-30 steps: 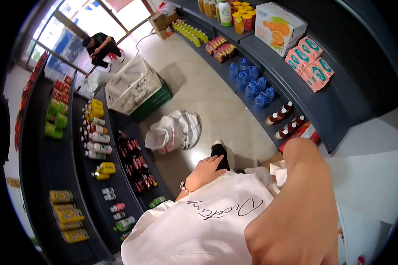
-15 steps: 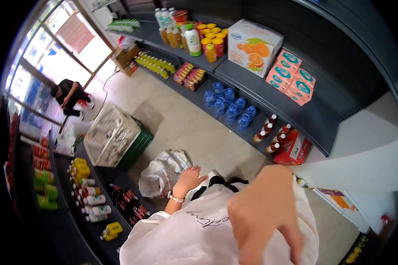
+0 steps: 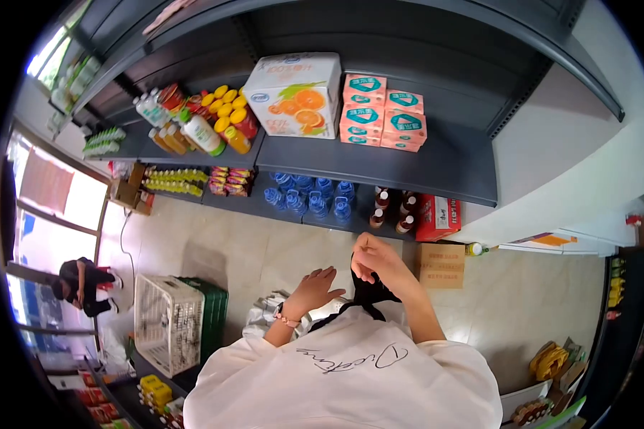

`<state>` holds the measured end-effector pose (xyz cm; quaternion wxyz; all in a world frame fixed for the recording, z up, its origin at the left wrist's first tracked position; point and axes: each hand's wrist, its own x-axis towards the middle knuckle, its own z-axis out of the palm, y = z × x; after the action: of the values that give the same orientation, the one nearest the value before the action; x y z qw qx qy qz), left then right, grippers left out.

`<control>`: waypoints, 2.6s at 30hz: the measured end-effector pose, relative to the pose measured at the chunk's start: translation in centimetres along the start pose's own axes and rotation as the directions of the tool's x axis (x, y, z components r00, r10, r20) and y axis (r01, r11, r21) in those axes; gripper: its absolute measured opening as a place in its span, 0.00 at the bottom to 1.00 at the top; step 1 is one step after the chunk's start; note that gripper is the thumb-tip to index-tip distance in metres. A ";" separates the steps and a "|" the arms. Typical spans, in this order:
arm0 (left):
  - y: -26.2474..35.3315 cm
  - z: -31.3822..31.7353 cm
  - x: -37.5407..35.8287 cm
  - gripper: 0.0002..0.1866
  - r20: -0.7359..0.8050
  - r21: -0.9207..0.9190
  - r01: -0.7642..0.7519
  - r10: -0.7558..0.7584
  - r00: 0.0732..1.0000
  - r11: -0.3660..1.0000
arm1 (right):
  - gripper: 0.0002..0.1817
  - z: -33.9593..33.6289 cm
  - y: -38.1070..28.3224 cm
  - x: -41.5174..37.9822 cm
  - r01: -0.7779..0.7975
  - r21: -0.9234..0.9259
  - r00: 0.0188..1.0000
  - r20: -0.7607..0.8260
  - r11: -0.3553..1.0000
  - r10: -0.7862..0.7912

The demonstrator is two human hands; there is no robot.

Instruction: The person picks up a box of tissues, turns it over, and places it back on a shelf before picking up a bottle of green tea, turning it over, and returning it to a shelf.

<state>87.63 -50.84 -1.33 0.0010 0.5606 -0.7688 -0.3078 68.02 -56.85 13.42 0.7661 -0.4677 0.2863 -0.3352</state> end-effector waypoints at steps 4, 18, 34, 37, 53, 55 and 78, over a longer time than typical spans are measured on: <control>-1.0 -4.0 7.1 0.33 -0.265 0.096 -0.171 0.190 0.945 0.981 | 0.09 -4.6 -0.3 4.6 -0.003 -0.107 0.982 -0.188 0.994 -0.017; -1.2 -24.2 38.6 0.37 -0.166 -0.956 -0.104 -0.216 0.962 0.273 | 0.46 -25.4 -3.2 29.8 -0.016 -0.148 0.851 -0.522 0.989 -0.065; -1.3 -20.1 32.4 0.22 -0.135 -0.989 -0.148 -0.379 0.916 -0.007 | 0.19 -21.3 -0.6 23.6 0.042 -0.298 0.713 -0.660 0.954 -0.237; -2.9 -16.5 32.6 0.23 -0.127 -0.992 -0.126 -0.372 0.919 0.028 | 0.25 -21.8 1.3 23.5 -0.004 -0.132 0.706 -0.702 0.991 -0.090; -10.0 -10.9 23.1 0.11 0.044 -0.996 0.060 -0.202 0.978 0.073 | 0.18 -14.0 8.4 17.7 0.226 -0.071 0.563 -0.805 0.972 -0.189; -10.4 -11.0 22.2 0.13 0.088 -0.972 0.111 -0.115 0.989 0.206 | 0.18 -12.4 10.7 15.3 0.110 0.032 0.533 -0.846 0.993 -0.032; 1.4 -11.4 8.4 0.16 -0.287 -0.847 -0.415 0.373 0.882 0.331 | 0.14 5.8 12.7 1.6 0.408 -0.485 -0.036 -0.855 0.773 -0.517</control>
<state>87.22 -63.20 5.67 0.3851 0.2770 -0.6008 -0.6434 76.46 -50.78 4.03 0.2166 -0.2389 0.5449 -0.7740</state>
